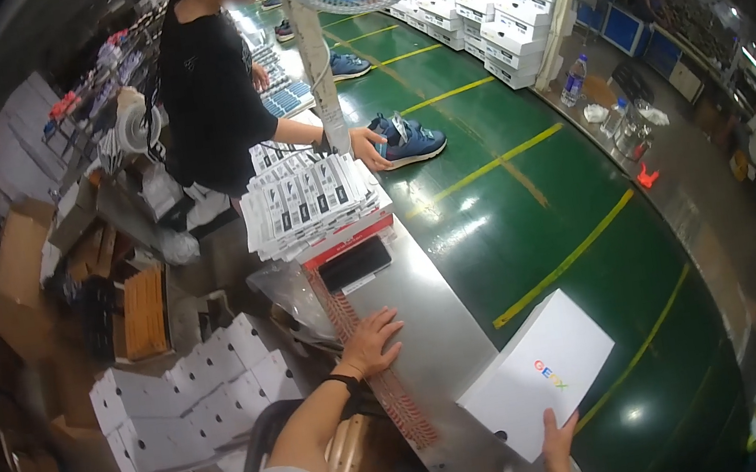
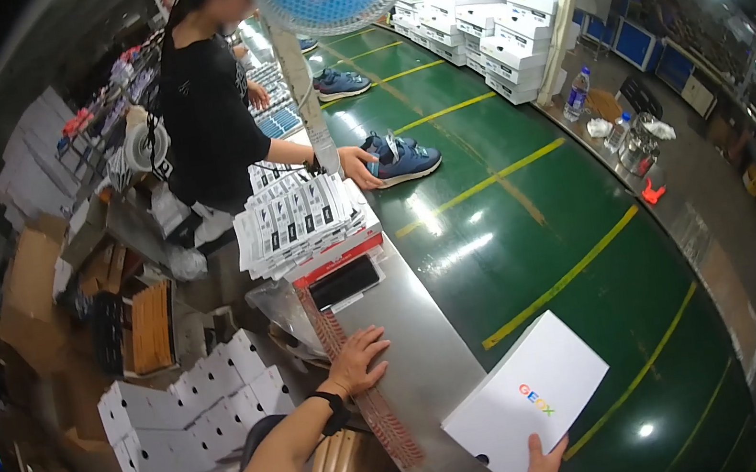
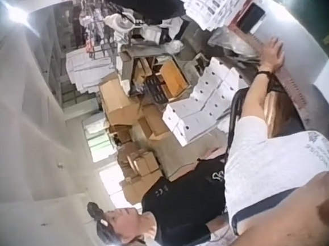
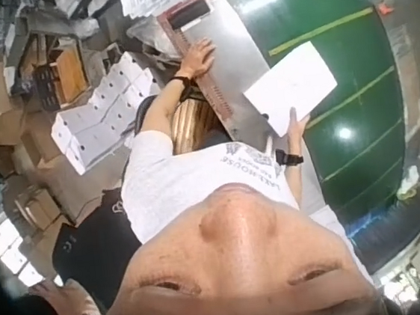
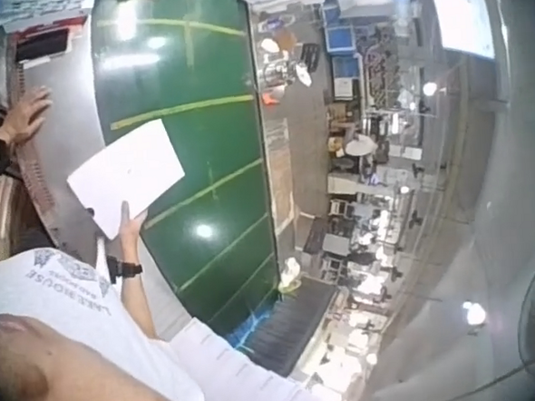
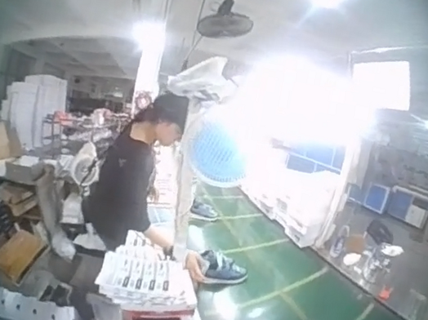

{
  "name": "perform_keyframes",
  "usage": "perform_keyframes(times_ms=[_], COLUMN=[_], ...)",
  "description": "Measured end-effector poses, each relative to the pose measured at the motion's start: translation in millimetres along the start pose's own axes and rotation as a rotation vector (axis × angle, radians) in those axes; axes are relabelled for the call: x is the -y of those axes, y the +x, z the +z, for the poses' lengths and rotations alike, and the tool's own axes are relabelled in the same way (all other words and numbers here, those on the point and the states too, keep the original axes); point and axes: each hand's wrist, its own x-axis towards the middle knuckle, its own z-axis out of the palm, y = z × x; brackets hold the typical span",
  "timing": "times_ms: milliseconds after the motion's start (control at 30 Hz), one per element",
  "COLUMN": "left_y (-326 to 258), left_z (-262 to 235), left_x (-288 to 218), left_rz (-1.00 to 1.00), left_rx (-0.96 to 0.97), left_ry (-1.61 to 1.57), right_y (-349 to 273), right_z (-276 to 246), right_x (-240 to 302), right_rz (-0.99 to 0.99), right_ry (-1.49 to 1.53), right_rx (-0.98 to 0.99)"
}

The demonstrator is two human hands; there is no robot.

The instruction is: Carry shoe boxes from one area to another and place them on a table in a manufacturing facility.

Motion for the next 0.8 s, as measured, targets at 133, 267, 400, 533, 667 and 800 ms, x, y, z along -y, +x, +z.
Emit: perform_keyframes(times_ms=[133, 267, 400, 533, 667, 800], left_y=[-2.7, -22.8, -97.6, -242.3, -382.3, -396.6], left_z=[-4.1, 19.0, -26.0, -105.9, -67.6, -68.3], left_x=[-1.9, -2.4, -78.3, -127.3, -97.6, -86.1], left_rz=[-0.017, -0.077, -0.312, -0.887, -1.208, -0.973], left_rx=[-0.003, -0.093, -0.293, -0.393, -0.148, -0.181], left_ry=[0.005, 0.237, 0.089, 0.303, 0.36, 0.406], right_y=[-13.7, -65.0, -105.8, -108.1, -81.4, -92.2], right_z=[-5.3, -8.3, -44.0, -44.9, -52.7, -42.1], right_x=[-14.5, -21.1, -33.5, -74.5, -104.0, -64.6], right_rz=[0.012, 0.053, -0.005, 0.144, -0.113, 0.041], right_ry=[-0.079, 0.144, -0.131, 0.007, -0.102, -0.067], right_rx=[0.004, 0.168, 0.144, 0.063, 0.155, 0.226])
